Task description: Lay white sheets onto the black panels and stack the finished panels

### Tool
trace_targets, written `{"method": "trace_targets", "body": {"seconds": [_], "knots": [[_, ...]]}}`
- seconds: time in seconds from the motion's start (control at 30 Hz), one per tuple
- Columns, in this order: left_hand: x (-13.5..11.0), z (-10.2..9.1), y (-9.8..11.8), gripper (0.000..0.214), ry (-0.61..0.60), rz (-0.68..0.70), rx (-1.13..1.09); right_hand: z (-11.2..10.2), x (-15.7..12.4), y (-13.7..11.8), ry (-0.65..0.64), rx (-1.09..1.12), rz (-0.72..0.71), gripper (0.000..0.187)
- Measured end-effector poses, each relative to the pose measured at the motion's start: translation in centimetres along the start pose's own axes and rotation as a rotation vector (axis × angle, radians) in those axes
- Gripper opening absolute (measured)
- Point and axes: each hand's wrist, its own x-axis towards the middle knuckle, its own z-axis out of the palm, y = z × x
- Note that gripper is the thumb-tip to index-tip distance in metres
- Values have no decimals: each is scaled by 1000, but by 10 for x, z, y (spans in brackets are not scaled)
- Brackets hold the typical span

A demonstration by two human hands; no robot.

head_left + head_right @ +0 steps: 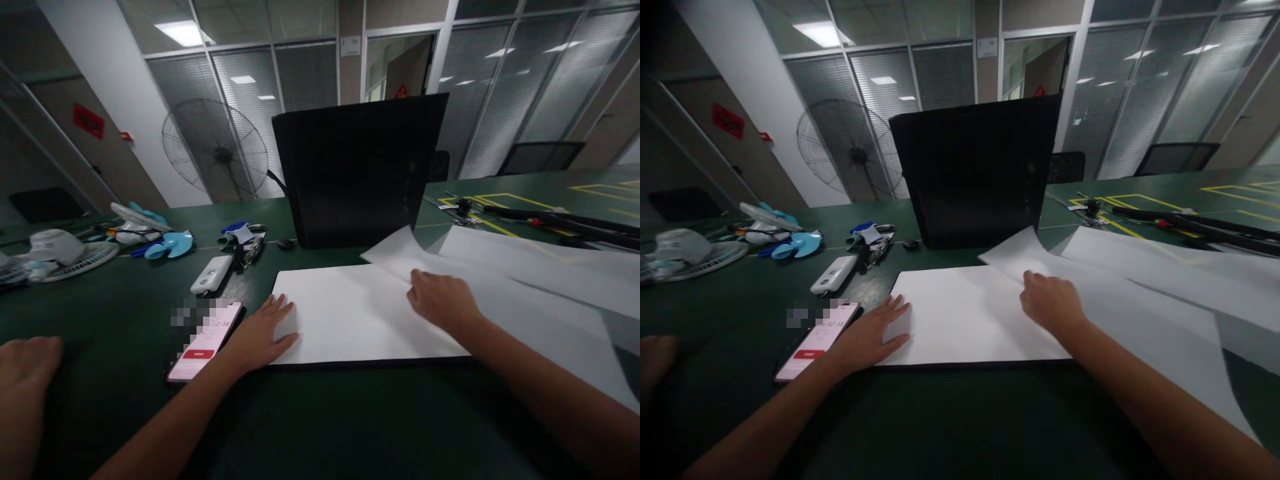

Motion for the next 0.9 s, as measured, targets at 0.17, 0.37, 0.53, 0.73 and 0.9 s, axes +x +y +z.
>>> {"method": "trace_targets", "body": {"seconds": [0.17, 0.37, 0.53, 0.73, 0.9], "knots": [[0, 0, -5, 66, 66, -22, -75, 1, -44, -73, -79, 125, -498, 33], [4, 3, -8, 77, 74, -86, -25, 2, -60, -83, -82, 387, -875, 53], [5, 6, -9, 63, 98, -79, -2, 8, -32, -54, 89, 457, -836, 51], [6, 7, -9, 55, 75, -33, 50, 49, 42, 85, 252, 107, -78, 47], [9, 9, -9, 63, 64, -32, 69, 81, 48, 191, 147, 47, 273, 68]]}}
